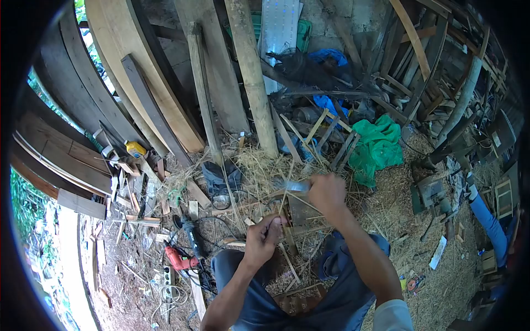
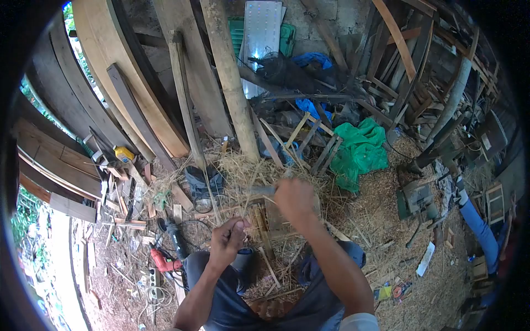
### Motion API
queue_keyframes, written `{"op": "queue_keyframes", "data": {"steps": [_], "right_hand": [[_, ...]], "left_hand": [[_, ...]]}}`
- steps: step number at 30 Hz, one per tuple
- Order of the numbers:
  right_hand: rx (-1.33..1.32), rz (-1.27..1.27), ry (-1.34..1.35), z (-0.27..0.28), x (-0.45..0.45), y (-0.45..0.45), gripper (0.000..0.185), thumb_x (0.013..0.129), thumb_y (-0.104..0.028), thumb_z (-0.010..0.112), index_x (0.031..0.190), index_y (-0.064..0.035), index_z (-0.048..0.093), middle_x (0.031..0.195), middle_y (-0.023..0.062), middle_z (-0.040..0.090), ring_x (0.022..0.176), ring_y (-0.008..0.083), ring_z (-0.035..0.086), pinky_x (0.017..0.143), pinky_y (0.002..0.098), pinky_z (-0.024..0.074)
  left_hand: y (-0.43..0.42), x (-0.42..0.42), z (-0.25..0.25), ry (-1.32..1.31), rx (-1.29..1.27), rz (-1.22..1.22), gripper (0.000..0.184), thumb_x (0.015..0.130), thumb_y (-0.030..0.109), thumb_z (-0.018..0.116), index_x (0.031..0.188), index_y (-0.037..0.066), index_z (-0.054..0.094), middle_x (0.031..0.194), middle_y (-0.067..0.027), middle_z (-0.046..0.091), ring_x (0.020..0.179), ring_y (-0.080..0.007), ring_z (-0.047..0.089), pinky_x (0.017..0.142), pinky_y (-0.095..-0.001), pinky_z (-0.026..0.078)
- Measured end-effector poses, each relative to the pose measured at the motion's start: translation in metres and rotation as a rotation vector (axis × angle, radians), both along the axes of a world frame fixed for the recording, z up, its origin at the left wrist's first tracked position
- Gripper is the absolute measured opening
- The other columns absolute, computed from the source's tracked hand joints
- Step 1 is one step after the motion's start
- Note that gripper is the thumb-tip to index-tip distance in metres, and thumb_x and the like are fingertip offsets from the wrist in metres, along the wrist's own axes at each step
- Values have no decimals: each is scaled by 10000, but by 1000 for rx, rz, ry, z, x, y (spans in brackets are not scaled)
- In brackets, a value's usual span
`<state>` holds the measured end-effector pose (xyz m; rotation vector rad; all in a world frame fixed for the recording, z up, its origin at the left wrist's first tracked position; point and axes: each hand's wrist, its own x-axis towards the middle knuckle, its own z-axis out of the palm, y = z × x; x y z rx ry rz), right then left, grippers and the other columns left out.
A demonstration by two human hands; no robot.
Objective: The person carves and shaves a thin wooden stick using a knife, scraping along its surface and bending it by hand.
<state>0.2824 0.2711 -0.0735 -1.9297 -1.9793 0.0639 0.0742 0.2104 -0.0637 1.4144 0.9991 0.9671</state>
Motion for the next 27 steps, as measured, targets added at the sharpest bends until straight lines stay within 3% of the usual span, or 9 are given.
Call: {"op": "queue_keyframes", "data": {"steps": [2,6,9,11,12,14,16,22,27], "right_hand": [[-11,-310,-16,-1,25,14,185,778,-206,613,754,-41,692,633,177,642,654,327,668,639,431,535],[3,-351,109,16,36,6,206,790,-213,621,778,-17,684,674,188,652,730,331,674,676,430,543],[-13,-279,345,-4,44,8,257,832,-250,631,813,3,673,600,127,614,595,271,641,565,396,510],[-104,-138,851,-11,49,13,294,875,-291,624,882,0,665,578,35,546,459,140,496,440,307,394],[-100,-141,849,-1,46,11,294,875,-291,624,882,0,665,578,35,546,459,140,496,440,307,394],[-241,-16,1398,29,29,3,309,917,-316,597,938,-9,619,617,-34,491,438,28,307,403,228,278],[-249,53,1392,40,27,-2,280,909,-306,602,946,-31,636,656,-31,523,464,25,348,424,212,282],[-291,97,1279,38,27,-4,222,890,-272,618,944,-60,655,709,-27,595,485,22,399,440,208,296],[-288,113,1292,32,27,-2,201,881,-257,624,921,-62,652,710,-33,617,479,25,403,435,215,302]], "left_hand": [[-9,-2,-5,57,63,-18,232,982,194,487,959,-8,598,580,56,422,510,-16,366,458,-210,288],[-5,-6,2,153,99,29,176,957,136,515,966,0,627,607,-7,505,538,-42,396,483,-238,336],[0,-3,3,172,123,16,180,961,136,509,960,-2,625,597,22,468,524,-38,380,478,-231,319],[2,0,5,182,141,5,182,962,136,506,958,-4,624,593,36,449,517,-36,372,475,-227,310],[3,2,6,214,190,-7,173,958,128,510,962,2,629,585,29,449,512,-39,368,471,-231,310],[4,5,10,244,240,-22,165,953,120,515,966,7,635,578,22,448,506,-42,364,467,-236,309],[4,6,19,332,184,-53,144,935,104,527,988,14,628,603,-72,535,509,-92,438,490,-268,367],[4,8,4,268,277,-27,142,936,107,530,975,27,640,533,-3,458,486,-50,387,453,-246,314],[2,9,10,302,237,-72,141,933,109,535,974,22,638,563,-14,485,509,-58,420,476,-246,343]]}}
